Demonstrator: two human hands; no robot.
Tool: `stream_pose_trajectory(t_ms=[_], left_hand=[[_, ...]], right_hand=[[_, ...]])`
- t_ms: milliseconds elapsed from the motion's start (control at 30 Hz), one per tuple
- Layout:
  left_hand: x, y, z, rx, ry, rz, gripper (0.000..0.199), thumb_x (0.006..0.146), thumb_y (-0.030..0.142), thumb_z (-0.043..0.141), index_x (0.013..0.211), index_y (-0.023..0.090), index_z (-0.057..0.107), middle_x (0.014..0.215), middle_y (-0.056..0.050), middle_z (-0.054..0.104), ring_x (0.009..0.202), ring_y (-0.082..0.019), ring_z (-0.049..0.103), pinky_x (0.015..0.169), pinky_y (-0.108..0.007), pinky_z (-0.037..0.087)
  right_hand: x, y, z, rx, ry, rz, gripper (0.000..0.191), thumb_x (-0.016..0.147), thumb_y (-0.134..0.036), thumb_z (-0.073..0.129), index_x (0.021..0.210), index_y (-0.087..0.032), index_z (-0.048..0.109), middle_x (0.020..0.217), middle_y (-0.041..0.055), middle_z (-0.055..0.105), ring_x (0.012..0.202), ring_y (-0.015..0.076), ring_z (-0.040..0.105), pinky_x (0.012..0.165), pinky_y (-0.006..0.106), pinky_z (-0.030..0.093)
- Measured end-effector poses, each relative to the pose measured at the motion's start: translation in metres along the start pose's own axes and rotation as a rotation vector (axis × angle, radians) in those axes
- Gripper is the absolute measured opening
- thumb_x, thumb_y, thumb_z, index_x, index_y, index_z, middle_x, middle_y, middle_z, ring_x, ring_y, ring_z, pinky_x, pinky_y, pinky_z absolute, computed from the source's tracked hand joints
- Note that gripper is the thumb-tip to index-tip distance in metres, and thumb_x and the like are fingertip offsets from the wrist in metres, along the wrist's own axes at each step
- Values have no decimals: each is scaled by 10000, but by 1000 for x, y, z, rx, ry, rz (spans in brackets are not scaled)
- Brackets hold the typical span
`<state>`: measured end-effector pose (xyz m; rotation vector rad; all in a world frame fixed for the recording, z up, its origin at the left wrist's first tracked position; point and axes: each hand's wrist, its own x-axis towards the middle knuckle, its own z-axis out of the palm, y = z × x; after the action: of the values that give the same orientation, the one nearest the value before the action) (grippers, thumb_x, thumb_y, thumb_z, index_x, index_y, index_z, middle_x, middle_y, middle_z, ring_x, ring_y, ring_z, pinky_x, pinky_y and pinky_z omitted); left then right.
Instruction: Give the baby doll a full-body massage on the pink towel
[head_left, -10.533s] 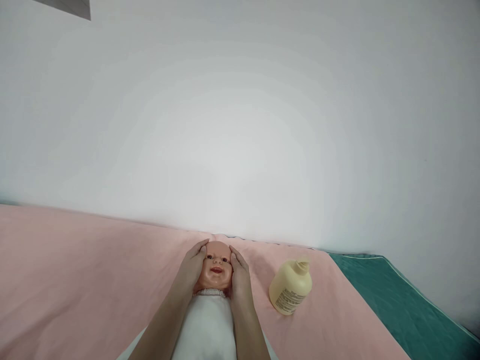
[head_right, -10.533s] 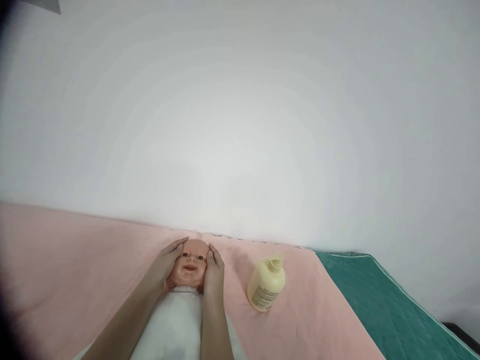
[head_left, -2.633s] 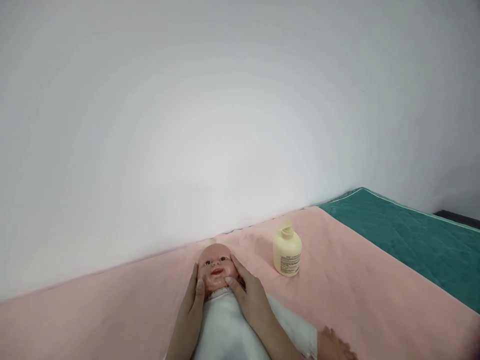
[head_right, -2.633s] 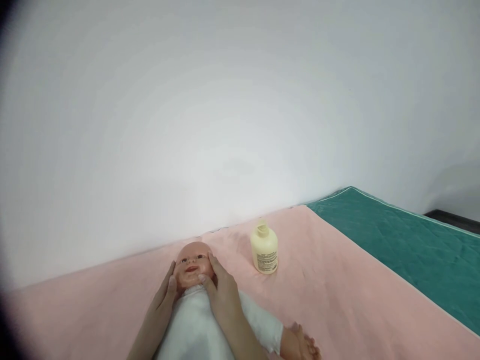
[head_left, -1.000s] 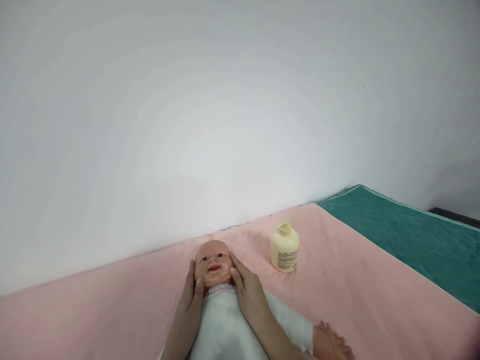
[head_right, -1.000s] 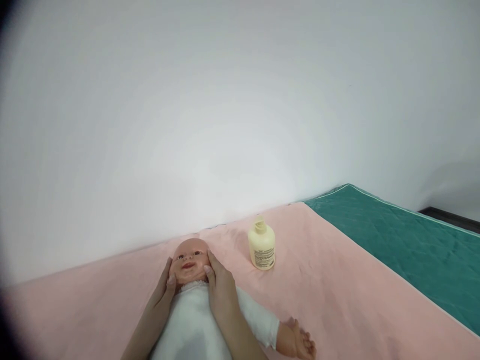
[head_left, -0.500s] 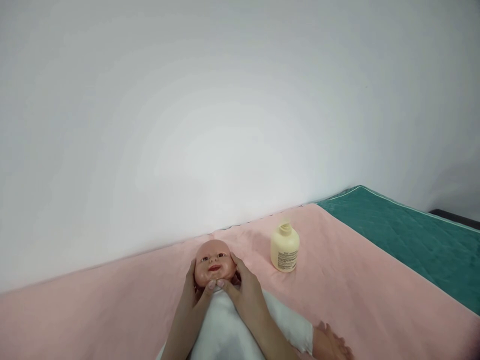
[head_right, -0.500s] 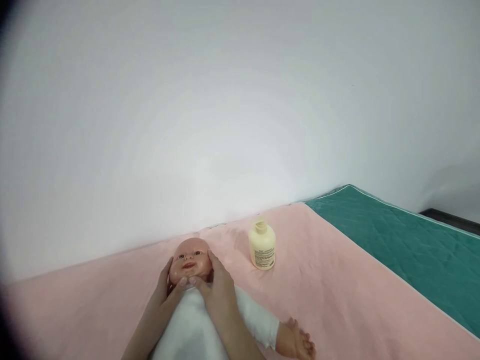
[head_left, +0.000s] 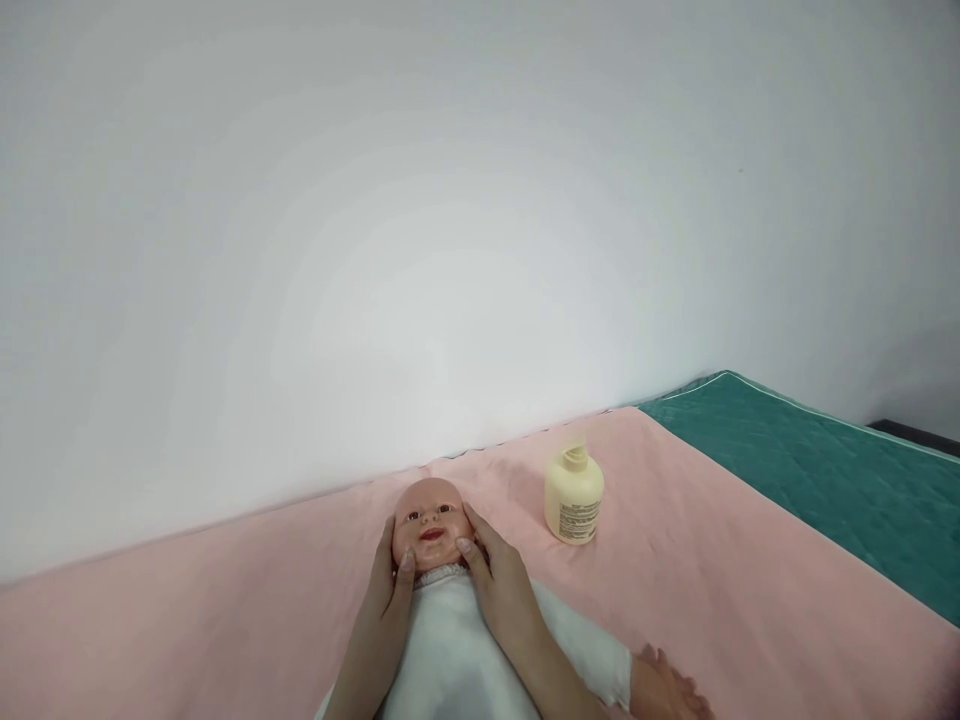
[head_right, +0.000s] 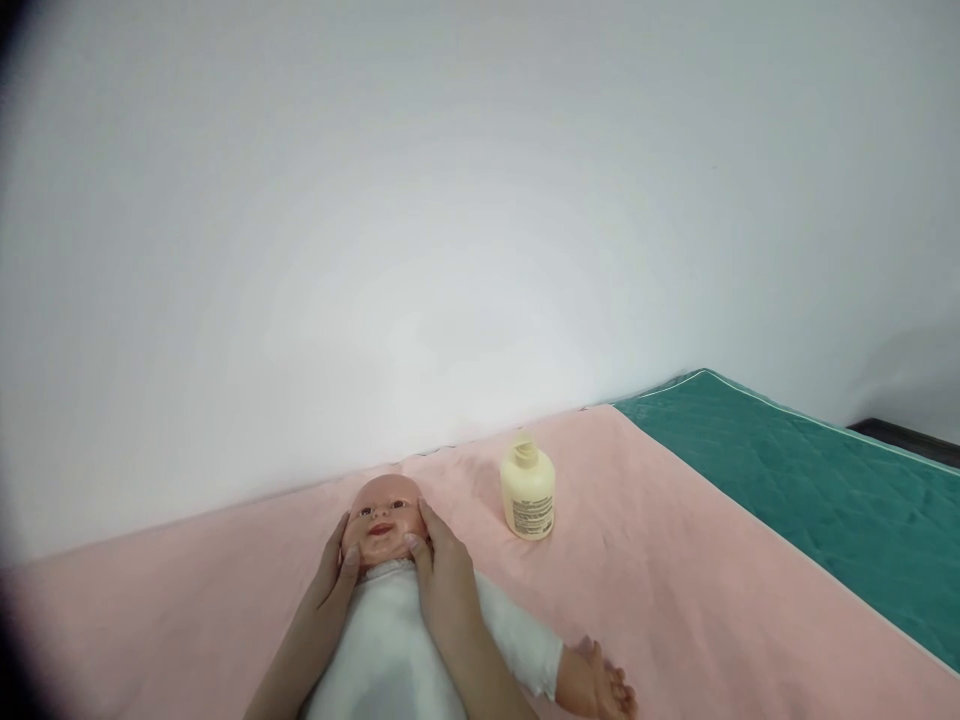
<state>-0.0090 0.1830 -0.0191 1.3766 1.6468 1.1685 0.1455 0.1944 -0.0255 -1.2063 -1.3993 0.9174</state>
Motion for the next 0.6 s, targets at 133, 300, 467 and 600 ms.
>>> stream_pose_trajectory(t_ms=[133,300,467,600], left_hand=[[1,-1,-2,-25,23,17,616,934,542,364,1454,218,299,1531,-95,307,1410,-238,256,1149,-403,216],[3,-6,-1,-111,-43,24,715,875,496,533,1473,235,241,1526,-120,307,1355,-283,370,1091,-433,345],[2,-4,3,-230,-81,-7,824,816,420,639,1482,224,193,1480,-143,381,1246,-276,511,990,-385,463],[2,-4,2,-196,-74,-42,795,825,402,633,1477,257,203,1470,-123,399,1221,-260,536,977,-376,472]], right_hand=[[0,0,1,14,3,0,506,916,-370,478,1365,-138,492,1338,93,555,1249,246,498,1059,392,382],[-3,-3,3,100,-13,41,663,803,-349,662,1403,-173,441,1311,95,578,1193,273,548,987,394,455],[-4,-2,3,84,-6,34,706,758,-310,710,1398,-177,445,1282,96,597,1168,286,562,950,404,479],[-2,2,3,66,-12,13,662,791,-289,659,1401,-161,436,1316,104,569,1193,274,542,980,405,456]])
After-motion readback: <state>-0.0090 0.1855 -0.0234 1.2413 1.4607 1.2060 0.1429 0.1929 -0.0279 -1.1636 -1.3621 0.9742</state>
